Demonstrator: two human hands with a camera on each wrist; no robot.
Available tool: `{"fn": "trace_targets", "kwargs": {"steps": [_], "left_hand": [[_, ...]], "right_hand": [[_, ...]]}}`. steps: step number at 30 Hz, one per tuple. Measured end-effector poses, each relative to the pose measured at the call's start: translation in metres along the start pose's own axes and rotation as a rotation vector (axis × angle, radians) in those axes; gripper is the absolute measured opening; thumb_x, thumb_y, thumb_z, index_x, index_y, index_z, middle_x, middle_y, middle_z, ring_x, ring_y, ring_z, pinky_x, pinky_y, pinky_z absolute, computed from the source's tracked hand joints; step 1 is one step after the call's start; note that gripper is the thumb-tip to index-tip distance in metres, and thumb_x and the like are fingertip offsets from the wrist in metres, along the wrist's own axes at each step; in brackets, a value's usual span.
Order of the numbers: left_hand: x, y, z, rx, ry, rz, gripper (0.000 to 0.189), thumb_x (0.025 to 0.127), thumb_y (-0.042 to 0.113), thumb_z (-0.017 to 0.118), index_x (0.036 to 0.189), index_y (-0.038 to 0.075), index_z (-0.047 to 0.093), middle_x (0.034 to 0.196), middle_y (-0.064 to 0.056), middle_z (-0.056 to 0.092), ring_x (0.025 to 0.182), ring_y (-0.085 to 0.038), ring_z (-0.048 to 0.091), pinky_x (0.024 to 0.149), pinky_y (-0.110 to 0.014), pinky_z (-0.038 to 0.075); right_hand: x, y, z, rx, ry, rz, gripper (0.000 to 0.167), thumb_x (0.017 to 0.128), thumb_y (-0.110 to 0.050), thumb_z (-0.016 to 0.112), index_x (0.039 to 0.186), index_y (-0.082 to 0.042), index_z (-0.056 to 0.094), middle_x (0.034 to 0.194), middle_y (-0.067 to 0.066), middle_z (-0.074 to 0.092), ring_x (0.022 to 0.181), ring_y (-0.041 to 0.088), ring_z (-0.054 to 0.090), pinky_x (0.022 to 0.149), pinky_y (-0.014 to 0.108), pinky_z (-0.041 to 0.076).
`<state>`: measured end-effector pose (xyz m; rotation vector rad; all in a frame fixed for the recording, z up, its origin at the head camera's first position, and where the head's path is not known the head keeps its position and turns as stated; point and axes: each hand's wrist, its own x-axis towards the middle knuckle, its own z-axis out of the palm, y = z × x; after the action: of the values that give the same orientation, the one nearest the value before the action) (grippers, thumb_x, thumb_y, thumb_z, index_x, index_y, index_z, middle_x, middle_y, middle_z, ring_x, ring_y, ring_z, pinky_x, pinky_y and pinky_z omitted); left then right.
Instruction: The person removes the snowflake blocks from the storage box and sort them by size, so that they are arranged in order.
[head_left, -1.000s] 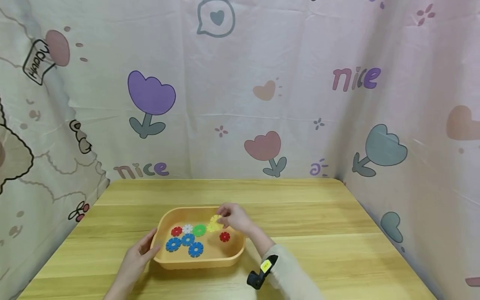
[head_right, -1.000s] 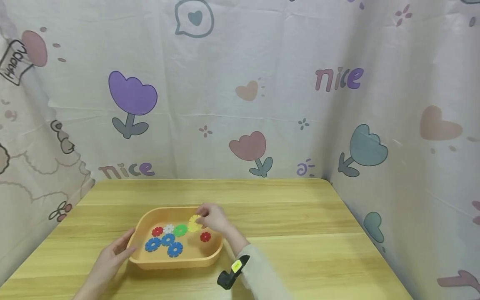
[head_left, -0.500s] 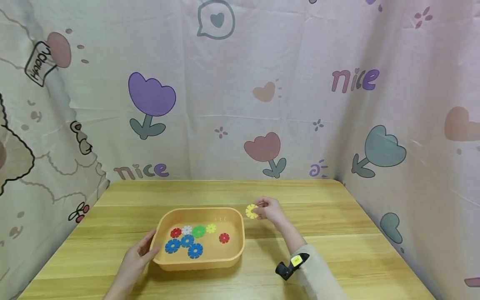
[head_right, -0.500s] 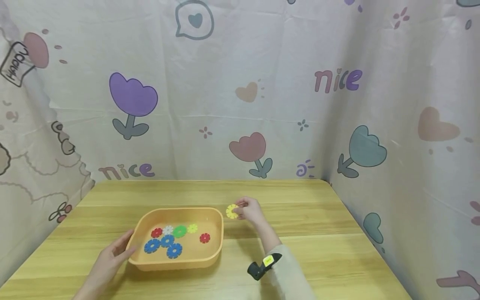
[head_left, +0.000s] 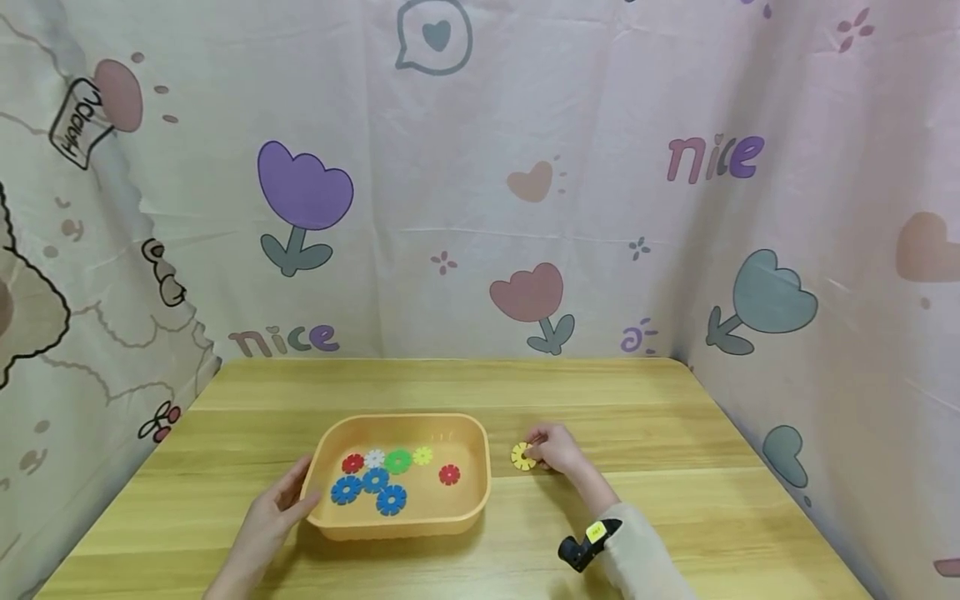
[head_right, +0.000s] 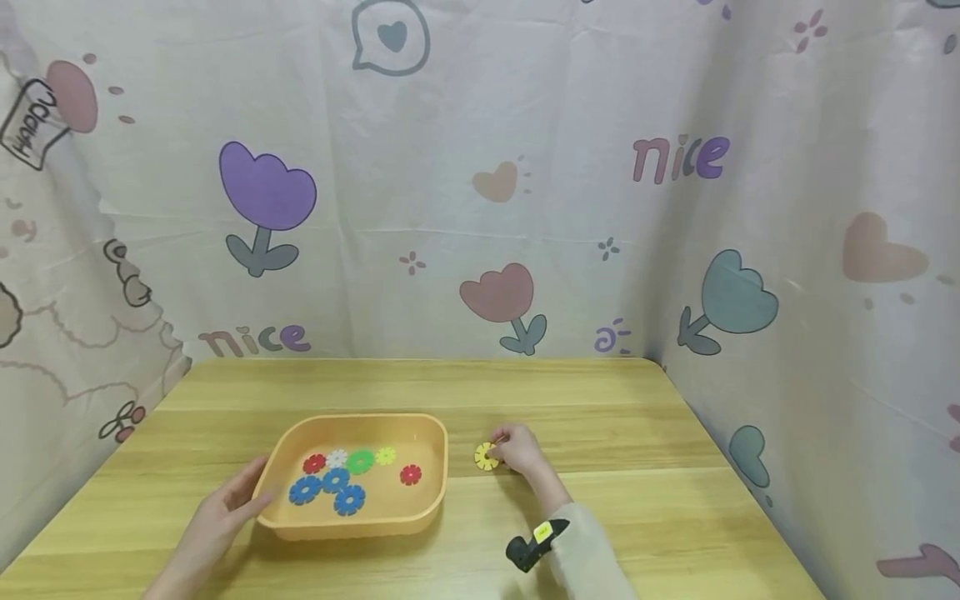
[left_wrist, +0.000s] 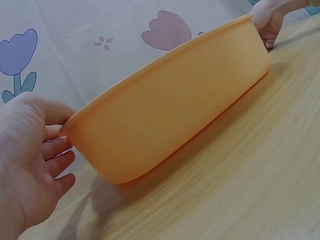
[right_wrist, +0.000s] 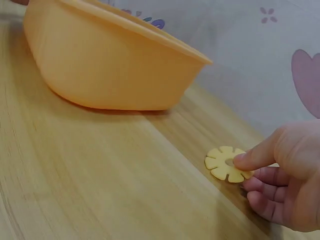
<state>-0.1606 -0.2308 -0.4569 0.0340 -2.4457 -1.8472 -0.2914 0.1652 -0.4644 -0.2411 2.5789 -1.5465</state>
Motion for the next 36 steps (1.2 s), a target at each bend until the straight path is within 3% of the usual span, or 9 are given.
{"fn": "trace_targets", "kwargs": {"steps": [5, 12, 22, 31, 36], "left_hand": [[0.0, 0.0, 0.0, 0.021, 0.001, 0.007, 0.067, 0.092, 0.018, 0.058, 0.143, -0.008, 0.023, 0.146, -0.027, 0.022, 0.13, -0.041, 0.024, 0.08, -0.001, 0.034], [0.0, -0.001, -0.002, 0.064, -0.003, 0.003, 0.066, 0.092, 0.019, 0.059, 0.143, -0.006, 0.025, 0.146, -0.027, 0.024, 0.129, -0.039, 0.027, 0.081, -0.003, 0.034], [0.002, -0.002, -0.005, 0.054, -0.031, 0.003, 0.066, 0.093, 0.021, 0.058, 0.144, -0.003, 0.024, 0.147, -0.027, 0.021, 0.132, -0.04, 0.024, 0.083, -0.002, 0.031], [0.001, -0.001, -0.005, 0.067, -0.025, 0.005, 0.065, 0.093, 0.021, 0.057, 0.144, -0.004, 0.024, 0.147, -0.028, 0.021, 0.131, -0.042, 0.024, 0.083, -0.003, 0.031], [0.0, 0.0, -0.004, 0.084, -0.016, 0.005, 0.066, 0.093, 0.022, 0.057, 0.144, -0.005, 0.025, 0.146, -0.028, 0.023, 0.13, -0.041, 0.027, 0.084, -0.004, 0.033]], "right_hand": [[0.0, 0.001, 0.002, -0.098, 0.009, -0.038, 0.014, 0.076, 0.006, 0.067, 0.089, 0.004, 0.064, 0.073, 0.004, 0.056, 0.056, 0.011, 0.048, 0.048, 0.022, 0.042], [0.001, 0.002, 0.004, -0.156, 0.016, -0.055, 0.012, 0.075, 0.005, 0.069, 0.086, 0.002, 0.066, 0.072, 0.002, 0.056, 0.062, 0.012, 0.049, 0.052, 0.023, 0.043], [0.005, 0.005, 0.006, -0.234, 0.039, -0.106, 0.012, 0.074, 0.0, 0.071, 0.085, -0.001, 0.066, 0.073, 0.0, 0.056, 0.068, 0.013, 0.049, 0.059, 0.026, 0.043], [0.001, -0.002, 0.002, -0.15, 0.039, -0.043, 0.016, 0.079, 0.001, 0.068, 0.094, 0.002, 0.065, 0.077, 0.004, 0.059, 0.065, 0.013, 0.052, 0.054, 0.026, 0.047], [-0.001, -0.018, -0.002, -0.084, 0.029, -0.067, 0.019, 0.081, 0.001, 0.065, 0.099, 0.007, 0.063, 0.084, 0.007, 0.063, 0.072, 0.015, 0.057, 0.058, 0.027, 0.051]]}}
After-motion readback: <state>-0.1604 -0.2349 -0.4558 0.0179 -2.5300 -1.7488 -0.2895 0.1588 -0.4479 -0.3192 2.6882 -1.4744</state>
